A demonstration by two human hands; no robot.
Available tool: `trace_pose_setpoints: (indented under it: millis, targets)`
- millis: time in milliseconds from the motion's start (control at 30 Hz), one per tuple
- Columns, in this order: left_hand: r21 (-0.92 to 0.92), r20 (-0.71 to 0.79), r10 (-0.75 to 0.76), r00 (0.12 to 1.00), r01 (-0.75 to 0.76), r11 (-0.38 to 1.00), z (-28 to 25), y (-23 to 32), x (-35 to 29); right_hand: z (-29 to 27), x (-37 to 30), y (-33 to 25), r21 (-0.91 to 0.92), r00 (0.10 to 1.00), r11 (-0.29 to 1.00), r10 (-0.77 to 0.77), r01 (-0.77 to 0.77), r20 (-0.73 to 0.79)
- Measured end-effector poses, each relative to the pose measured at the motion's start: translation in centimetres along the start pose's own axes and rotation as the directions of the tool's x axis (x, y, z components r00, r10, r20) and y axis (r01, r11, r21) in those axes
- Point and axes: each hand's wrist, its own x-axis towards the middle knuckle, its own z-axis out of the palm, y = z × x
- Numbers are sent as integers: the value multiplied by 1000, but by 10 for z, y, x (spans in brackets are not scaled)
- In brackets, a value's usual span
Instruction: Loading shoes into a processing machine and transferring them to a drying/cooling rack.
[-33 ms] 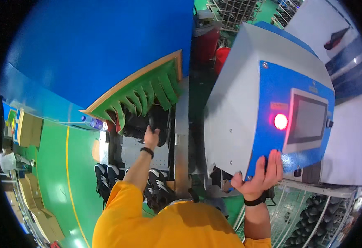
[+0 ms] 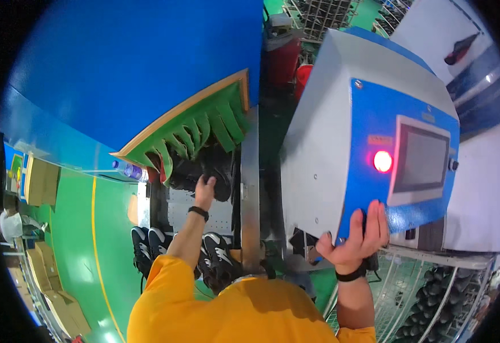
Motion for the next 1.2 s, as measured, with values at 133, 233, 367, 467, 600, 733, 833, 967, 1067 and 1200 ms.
trace_pose_setpoints:
  millis: [133,233,367,467,600,733,833,967,1067,1200]
  targets:
    - [-546,163,143,976,-32,837,-26,73,-98,-3,10,-7,51,994,993,107,-109,36]
    - [-463,205,149,967,-38,886,-42,141,-214,-25,-32,-44,342,996,937,57,-79,75]
    - [-557,253,458,852,-259,789,-37,131,-322,-60,-39,-107,786,816,219,165,-578,553]
    - [-569,227,235,945,-67,820,-5,130,-360,-57,-41,-87,710,715,-114,-1,-695,700]
    - [151,-25,359,933,-352,924,32,132,-370,-78,-64,-55,720,721,61,-16,-691,693]
    - [165,-5,487,873,-480,862,52,156,-396,-102,-92,-34,728,815,395,105,-560,570]
    - [344,254,761,596,-792,505,70,163,-414,-109,-107,-11,686,789,406,177,-603,588]
    - [369,487,714,503,-859,354,104,159,-438,-127,-117,25,534,634,373,231,-759,738]
    - [366,784,426,452,-890,272,111,175,-455,-136,-148,48,425,535,409,203,-807,820]
    - [-2,946,313,88,-961,277,118,159,-431,-136,-200,70,369,407,380,21,-848,913]
